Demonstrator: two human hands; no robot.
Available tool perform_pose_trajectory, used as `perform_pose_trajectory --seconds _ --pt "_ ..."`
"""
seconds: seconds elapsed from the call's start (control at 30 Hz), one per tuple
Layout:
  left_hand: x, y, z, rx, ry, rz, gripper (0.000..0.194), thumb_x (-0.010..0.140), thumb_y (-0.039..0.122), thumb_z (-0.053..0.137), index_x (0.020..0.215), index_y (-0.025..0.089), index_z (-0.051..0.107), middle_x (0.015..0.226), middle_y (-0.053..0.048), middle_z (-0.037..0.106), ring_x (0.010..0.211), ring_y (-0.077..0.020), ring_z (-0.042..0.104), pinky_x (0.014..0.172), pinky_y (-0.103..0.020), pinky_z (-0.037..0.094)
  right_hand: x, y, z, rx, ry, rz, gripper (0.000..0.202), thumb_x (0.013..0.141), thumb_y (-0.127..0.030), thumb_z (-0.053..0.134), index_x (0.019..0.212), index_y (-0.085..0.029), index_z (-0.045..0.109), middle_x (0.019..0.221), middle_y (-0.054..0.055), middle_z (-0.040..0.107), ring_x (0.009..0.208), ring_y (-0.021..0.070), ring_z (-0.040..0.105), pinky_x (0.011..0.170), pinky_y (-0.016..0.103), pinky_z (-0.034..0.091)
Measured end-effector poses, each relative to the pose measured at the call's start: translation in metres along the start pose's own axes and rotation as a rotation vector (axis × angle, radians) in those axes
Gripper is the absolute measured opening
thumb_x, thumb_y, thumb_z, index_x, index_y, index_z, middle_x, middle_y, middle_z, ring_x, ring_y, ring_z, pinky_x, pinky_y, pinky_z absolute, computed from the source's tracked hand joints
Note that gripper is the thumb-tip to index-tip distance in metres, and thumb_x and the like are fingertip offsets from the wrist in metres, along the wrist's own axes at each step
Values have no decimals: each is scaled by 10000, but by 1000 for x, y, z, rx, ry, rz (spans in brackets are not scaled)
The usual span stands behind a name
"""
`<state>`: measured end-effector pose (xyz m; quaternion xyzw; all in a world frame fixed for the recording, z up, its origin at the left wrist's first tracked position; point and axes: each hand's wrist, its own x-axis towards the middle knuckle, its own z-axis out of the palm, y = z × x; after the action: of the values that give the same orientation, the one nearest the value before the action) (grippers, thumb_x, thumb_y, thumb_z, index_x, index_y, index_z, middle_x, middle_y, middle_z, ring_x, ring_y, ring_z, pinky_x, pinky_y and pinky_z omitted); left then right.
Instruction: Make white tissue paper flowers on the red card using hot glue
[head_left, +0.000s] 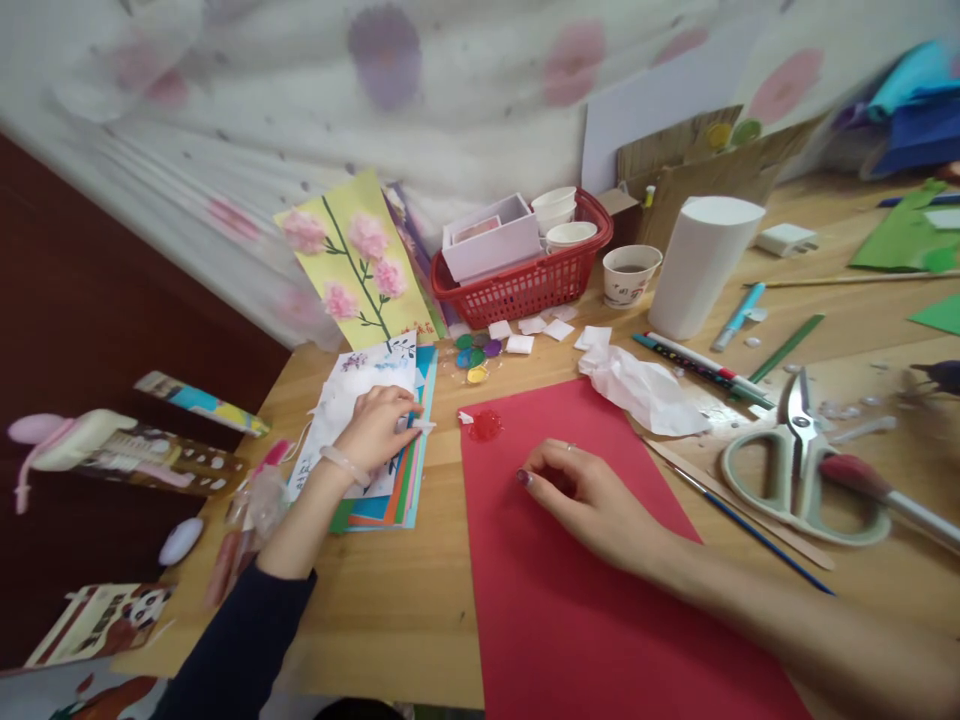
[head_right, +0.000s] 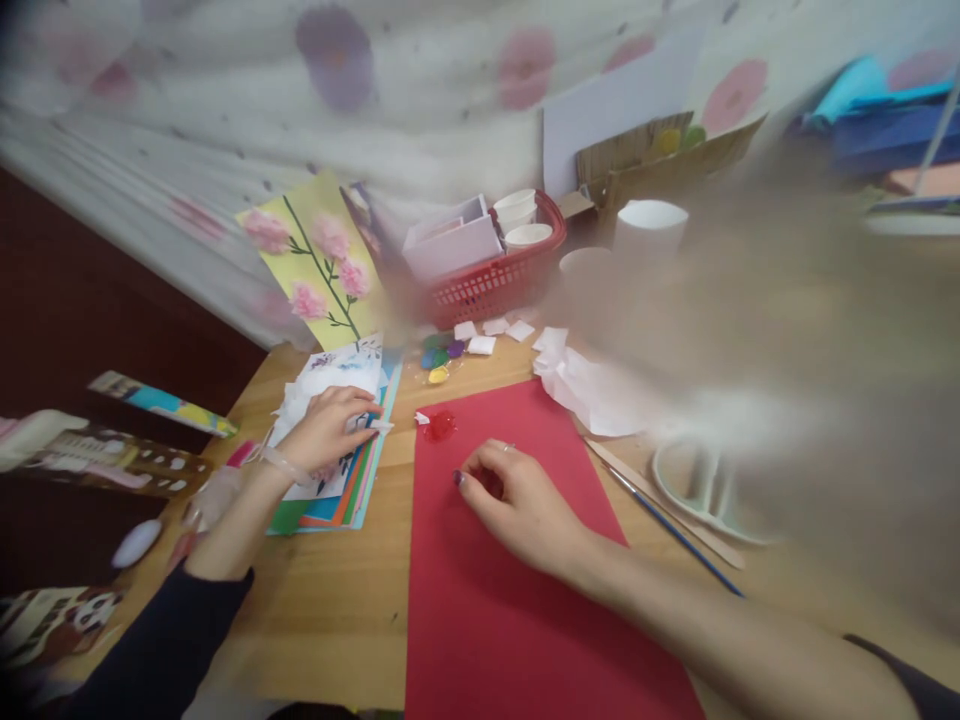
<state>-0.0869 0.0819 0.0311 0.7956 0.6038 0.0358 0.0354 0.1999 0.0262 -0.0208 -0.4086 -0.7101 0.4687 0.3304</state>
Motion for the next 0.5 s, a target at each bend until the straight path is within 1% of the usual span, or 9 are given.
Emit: perform_pose_trajectory --seconds 0.07,0.13,0.23,0.33,0.4,0.43,0.47,0.5 --pt "1 1 8 34 34 -35 115 764 247 648 838 245 737 1077 -63 712 1104 -307 557 972 -484 375 0 0 -1 -2 10 -9 184 892 -279 472 742 -196 538 762 17 588 718 161 543 661 284 409" --pt "1 3 8 -6 73 -45 130 800 239 602 807 243 731 1016 -45 733 1066 -285 577 974 -466 371 -1 1 -1 -4 24 -26 175 889 -262 473 737 -195 531 764 17 589 719 160 542 665 282 411" --pt "-5 10 3 -171 129 -78 184 828 281 554 858 235 730 937 -35 747 963 -247 632 930 -394 429 -1 2 2 -24 36 -50 172 888 -239 474 731 -192 523 752 16 583 711 155 539 668 277 412" --pt "-13 21 4 -393 170 -149 231 826 371 568 896 219 728 932 -40 751 924 -233 660 871 -343 480 0 -1 0 -91 -2 -89 165 892 -224 482 742 -183 536 748 18 583 696 145 535 657 263 411" --pt "-20 30 9 -573 145 -177 277 805 431 596 898 205 725 934 -48 755 925 -238 670 855 -343 501 -2 -7 -9 -193 -53 -130 156 902 -230 485 784 -177 573 776 28 604 693 142 543 651 257 408" --pt "-23 35 11 -668 116 -179 302 791 455 608 901 199 723 934 -53 756 921 -240 675 846 -346 512 -4 -10 -17 -276 -63 -140 157 908 -244 487 812 -178 592 791 33 614 690 144 549 647 259 404" --pt "-26 39 13 -755 82 -176 324 778 474 619 906 194 721 931 -57 758 914 -240 681 837 -348 523 -7 -14 -27 -387 -47 -131 163 914 -263 489 841 -181 609 807 41 625 691 150 557 643 265 398" --pt "-29 44 14 -826 47 -169 340 769 487 627 911 191 719 930 -60 758 909 -240 686 830 -349 533 -12 -17 -38 -524 -4 -103 172 916 -286 493 857 -185 619 815 50 630 688 161 563 632 273 388"
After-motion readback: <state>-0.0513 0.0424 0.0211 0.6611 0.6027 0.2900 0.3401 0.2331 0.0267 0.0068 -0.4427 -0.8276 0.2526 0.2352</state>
